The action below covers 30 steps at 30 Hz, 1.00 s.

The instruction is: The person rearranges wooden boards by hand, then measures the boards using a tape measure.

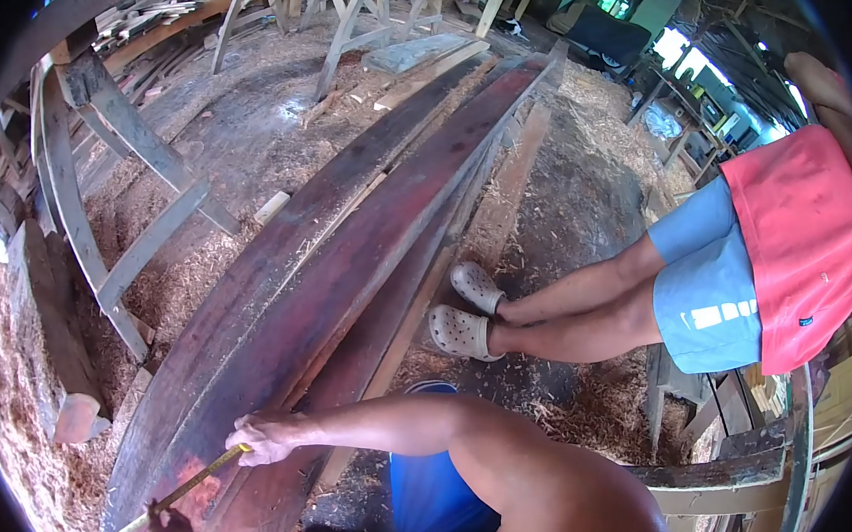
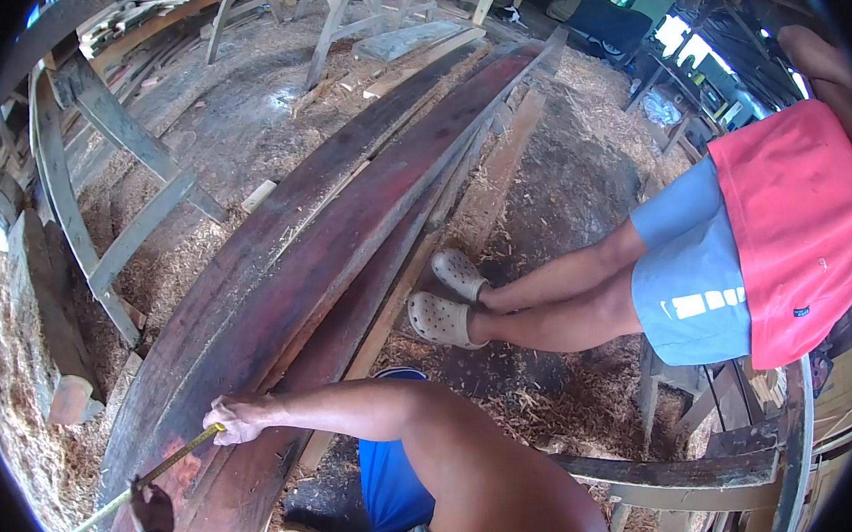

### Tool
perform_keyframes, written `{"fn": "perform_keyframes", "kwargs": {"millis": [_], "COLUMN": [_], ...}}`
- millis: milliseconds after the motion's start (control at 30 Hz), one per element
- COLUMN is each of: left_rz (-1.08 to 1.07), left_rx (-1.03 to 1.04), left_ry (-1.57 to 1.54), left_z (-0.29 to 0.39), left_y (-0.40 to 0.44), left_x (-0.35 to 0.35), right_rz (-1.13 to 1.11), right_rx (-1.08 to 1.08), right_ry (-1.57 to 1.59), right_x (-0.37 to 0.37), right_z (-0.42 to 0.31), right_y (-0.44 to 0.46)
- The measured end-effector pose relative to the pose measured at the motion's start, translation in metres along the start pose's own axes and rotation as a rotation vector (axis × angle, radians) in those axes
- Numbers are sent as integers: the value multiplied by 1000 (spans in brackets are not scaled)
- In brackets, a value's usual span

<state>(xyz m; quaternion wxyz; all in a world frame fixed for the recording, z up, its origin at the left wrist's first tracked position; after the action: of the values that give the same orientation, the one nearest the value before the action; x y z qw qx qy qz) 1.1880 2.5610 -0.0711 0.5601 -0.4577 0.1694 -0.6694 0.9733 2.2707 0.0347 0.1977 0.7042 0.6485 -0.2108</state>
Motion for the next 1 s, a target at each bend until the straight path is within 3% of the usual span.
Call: {"fn": "perform_keyframes", "kwargs": {"millis": [33, 67, 200, 267, 367, 400, 500, 567, 600, 633, 700, 1000], "left_rz": [-236, -386, -665, -898, 14, -5, -619, -217, -679, -771, -403, -446], "left_rx": [-80, -469, 105, 292, 322, 326, 257, 351, 255, 165, 120, -68], "left_ry": [82, -171, 66, 202, -343, -307, 214, 50, 205, 167, 144, 437], "left_z": [44, 26, 159, 184, 165, 164, 161, 96, 89, 72, 38, -46], "left_y": [58, -24, 33, 22, 12, 30, 103, 7, 23, 21, 3, -55], "left_x": [-56, 8, -55, -50, -48, -55, -56, 40, 51, 67, 88, 156], "right_rz": [2, 5, -13, -4, 13, 9, -10, -16, -21, -6, 22, 97], "right_rx": [10, 22, 60, 40, 57, 74, 115, 140, 133, 126, 115, 132], "right_ry": [-16, -29, -85, -43, 20, 35, 79, 92, 94, 87, 68, 59], "right_x": [0, 2, -12, -8, -10, -12, -19, -22, -19, -20, -22, -32], "right_z": [2, 4, 8, 23, 32, 32, 27, 25, 27, 28, 29, 41], "right_y": [1, 2, -7, -7, -10, -11, -13, -12, -9, -8, -7, -10]}}
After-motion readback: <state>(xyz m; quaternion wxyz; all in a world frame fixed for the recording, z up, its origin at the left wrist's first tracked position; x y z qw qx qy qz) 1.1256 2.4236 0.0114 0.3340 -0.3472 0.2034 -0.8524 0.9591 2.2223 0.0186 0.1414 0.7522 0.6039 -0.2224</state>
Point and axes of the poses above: each hand's wrist, its own y-axis towards the middle knuckle, its own x-axis out of the palm, z = x × y, the point moved 9 cm from there along y, towards the middle knuckle, and after that the axes turned 1 degree about -y, right-handed, at the moved point
